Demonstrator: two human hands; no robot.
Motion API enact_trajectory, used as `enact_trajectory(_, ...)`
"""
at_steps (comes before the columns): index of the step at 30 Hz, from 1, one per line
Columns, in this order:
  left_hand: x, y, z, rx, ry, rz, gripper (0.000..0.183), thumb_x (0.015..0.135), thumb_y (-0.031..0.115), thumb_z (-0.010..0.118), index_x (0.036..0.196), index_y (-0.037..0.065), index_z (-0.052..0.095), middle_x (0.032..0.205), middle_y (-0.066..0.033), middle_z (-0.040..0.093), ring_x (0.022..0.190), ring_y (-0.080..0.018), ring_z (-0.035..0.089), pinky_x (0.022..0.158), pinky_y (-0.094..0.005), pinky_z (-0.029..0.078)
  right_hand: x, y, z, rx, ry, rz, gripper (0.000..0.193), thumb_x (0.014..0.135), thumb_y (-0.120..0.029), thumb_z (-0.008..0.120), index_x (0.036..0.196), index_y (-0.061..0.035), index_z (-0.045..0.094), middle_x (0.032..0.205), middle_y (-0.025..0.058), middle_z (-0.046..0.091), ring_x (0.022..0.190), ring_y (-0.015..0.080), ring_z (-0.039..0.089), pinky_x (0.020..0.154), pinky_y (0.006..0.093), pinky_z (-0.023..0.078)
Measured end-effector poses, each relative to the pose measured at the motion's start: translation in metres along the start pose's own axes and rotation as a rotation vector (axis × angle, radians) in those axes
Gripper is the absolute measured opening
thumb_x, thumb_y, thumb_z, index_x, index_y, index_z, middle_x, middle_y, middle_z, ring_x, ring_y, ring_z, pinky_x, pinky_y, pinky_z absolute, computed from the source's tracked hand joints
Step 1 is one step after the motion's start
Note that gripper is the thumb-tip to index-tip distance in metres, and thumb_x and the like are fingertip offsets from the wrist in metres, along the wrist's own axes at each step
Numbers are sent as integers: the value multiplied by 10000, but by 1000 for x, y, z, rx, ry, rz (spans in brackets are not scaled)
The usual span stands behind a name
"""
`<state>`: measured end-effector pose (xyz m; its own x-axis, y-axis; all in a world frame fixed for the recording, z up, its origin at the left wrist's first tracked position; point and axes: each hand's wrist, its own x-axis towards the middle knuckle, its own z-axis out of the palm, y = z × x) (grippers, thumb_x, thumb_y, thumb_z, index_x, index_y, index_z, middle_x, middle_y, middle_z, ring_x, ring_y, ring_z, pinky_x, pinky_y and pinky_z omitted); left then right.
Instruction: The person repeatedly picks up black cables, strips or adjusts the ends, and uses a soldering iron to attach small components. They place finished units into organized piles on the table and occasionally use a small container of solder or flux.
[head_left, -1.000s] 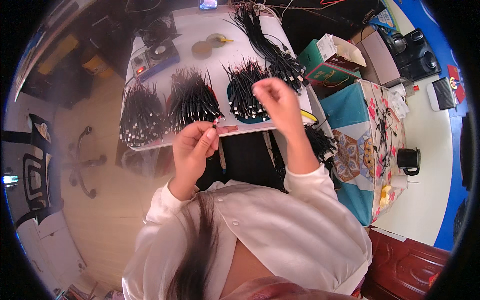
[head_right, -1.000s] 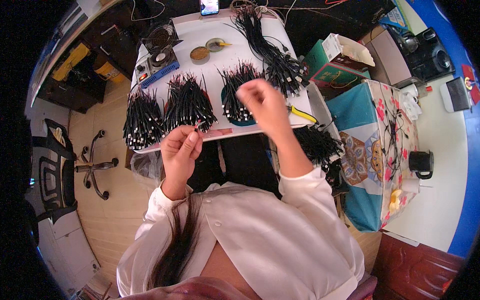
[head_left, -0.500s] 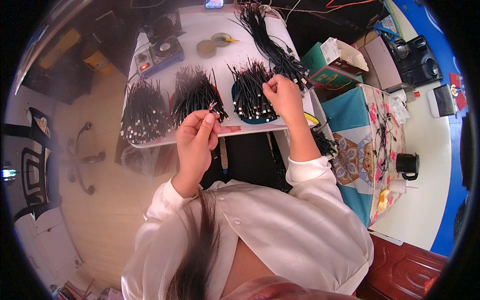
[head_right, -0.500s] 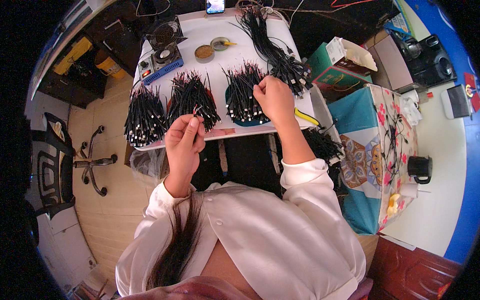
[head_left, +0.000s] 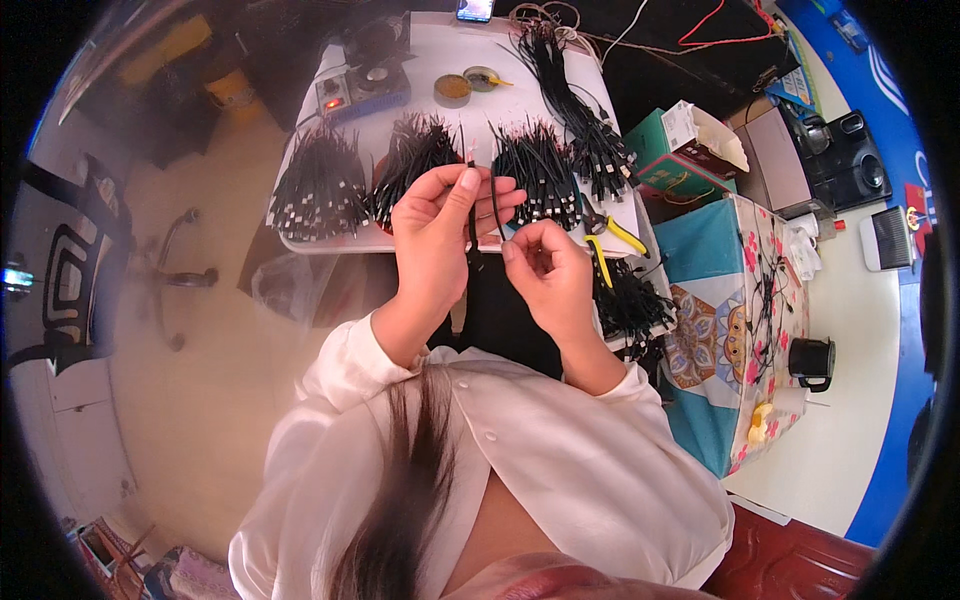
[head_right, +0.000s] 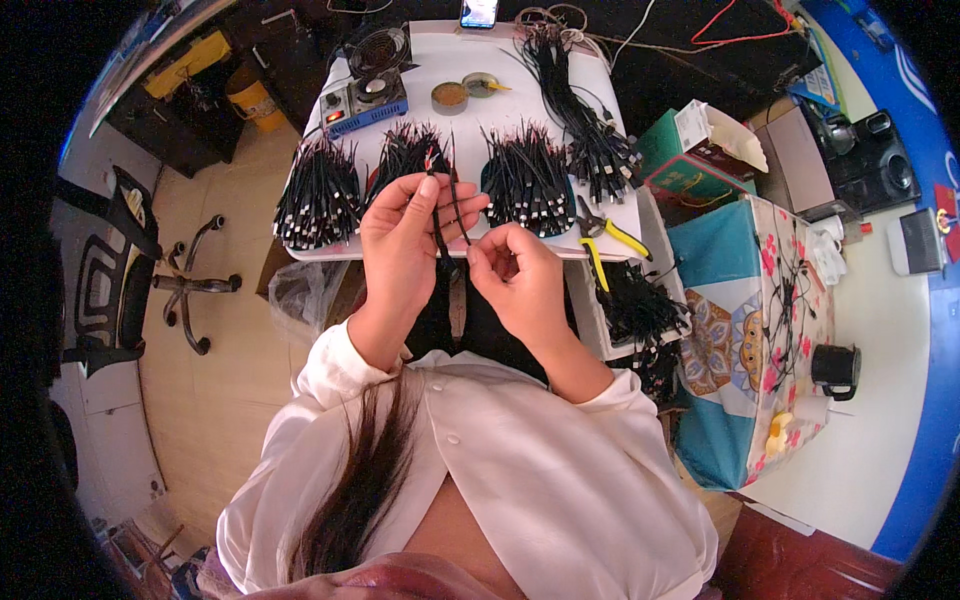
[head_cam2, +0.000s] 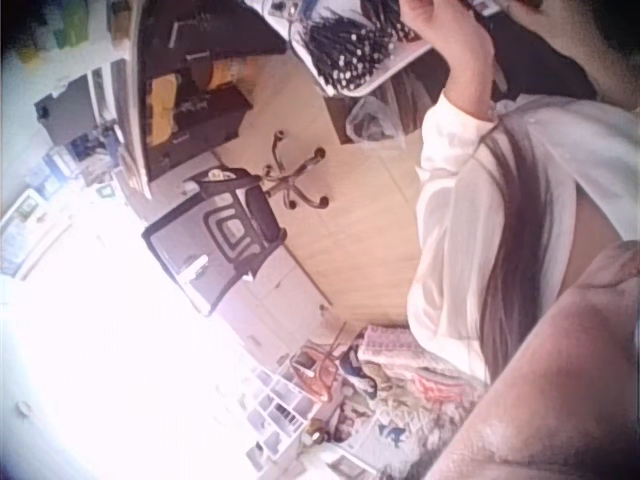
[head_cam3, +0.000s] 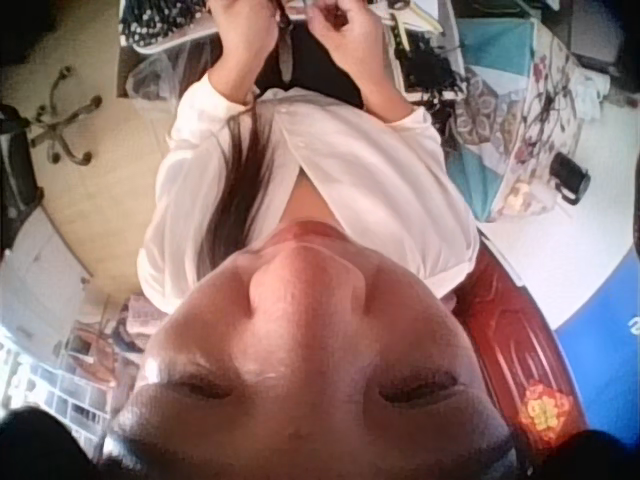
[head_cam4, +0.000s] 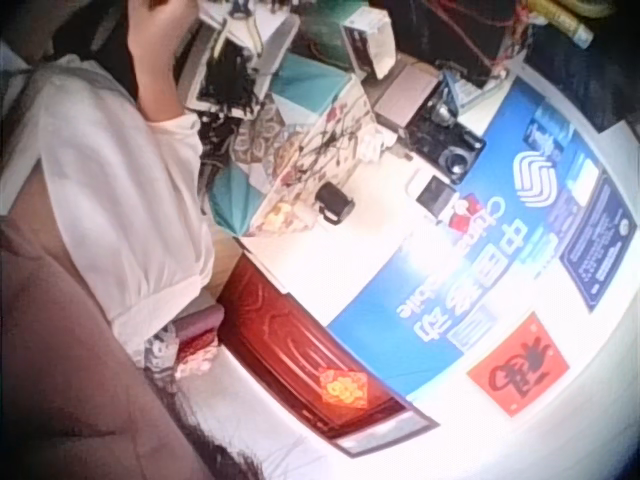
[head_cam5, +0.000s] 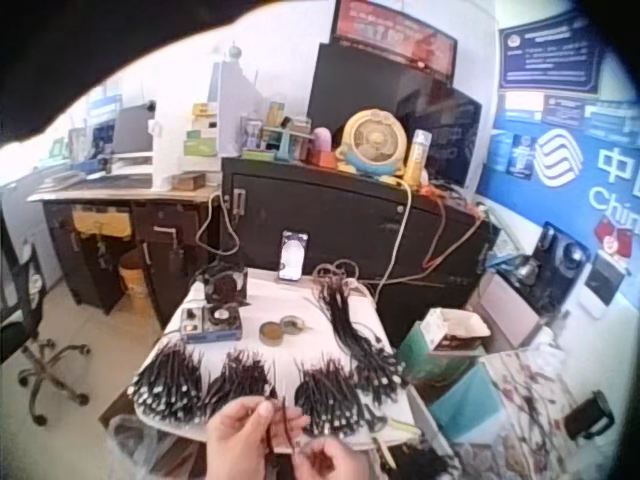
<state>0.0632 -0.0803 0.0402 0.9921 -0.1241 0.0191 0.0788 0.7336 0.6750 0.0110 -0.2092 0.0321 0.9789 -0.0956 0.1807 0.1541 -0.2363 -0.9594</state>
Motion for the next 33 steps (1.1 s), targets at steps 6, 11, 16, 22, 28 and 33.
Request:
enact_trajectory(6, -15, 0, -4, 97, -33, 35, 145, 942, 99, 569, 973, -32, 622, 781, -84, 651, 608, -107, 567, 522, -224, 442, -7, -6, -12, -49, -175, -13, 82, 869, -30, 643, 868, -14, 563, 765, -46, 557, 638, 4, 467, 560, 159, 369)
enact_trajectory(11, -26, 4, -7, 58, -84, -65, 142, 939, 85, 570, 983, -34, 634, 750, -59, 633, 541, -50, 447, 463, -180, 311, 21, -15, -19, 352, -154, -31, 108, 888, -67, 644, 953, 3, 595, 871, 11, 609, 779, 46, 549, 692, 192, 449)
enact_trajectory(16, -28, 7, -9, 95, -120, -99, 144, 938, 83, 571, 991, -29, 644, 762, -67, 648, 547, -51, 455, 465, -178, 316, 34, -21, -13, 388, -231, -66, 82, 887, -49, 640, 919, 13, 597, 821, 28, 643, 725, 72, 620, 676, 212, 535)
enact_trajectory(22, -26, 7, -13, 285, -146, -41, 138, 921, 101, 605, 965, -11, 671, 750, -47, 662, 561, -47, 480, 485, -169, 342, 33, -20, -8, 302, -141, -145, 66, 874, -38, 654, 869, -1, 600, 803, 36, 645, 677, 66, 618, 617, 192, 514)
enact_trajectory(28, -25, 8, -14, 194, -147, -58, 138, 921, 99, 606, 957, -16, 673, 738, -33, 648, 571, -44, 477, 492, -170, 337, 29, -12, -6, 593, -139, 36, 57, 865, -22, 650, 869, -15, 593, 817, 15, 594, 682, 50, 511, 624, 192, 412)
enact_trajectory(33, -23, 7, -14, 116, -109, -41, 146, 924, 98, 601, 957, -25, 673, 739, -38, 640, 566, -47, 460, 487, -175, 319, 20, -12, 6, 483, -13, -149, 69, 877, -67, 647, 889, -15, 603, 832, 20, 600, 659, 43, 471, 587, 187, 367)
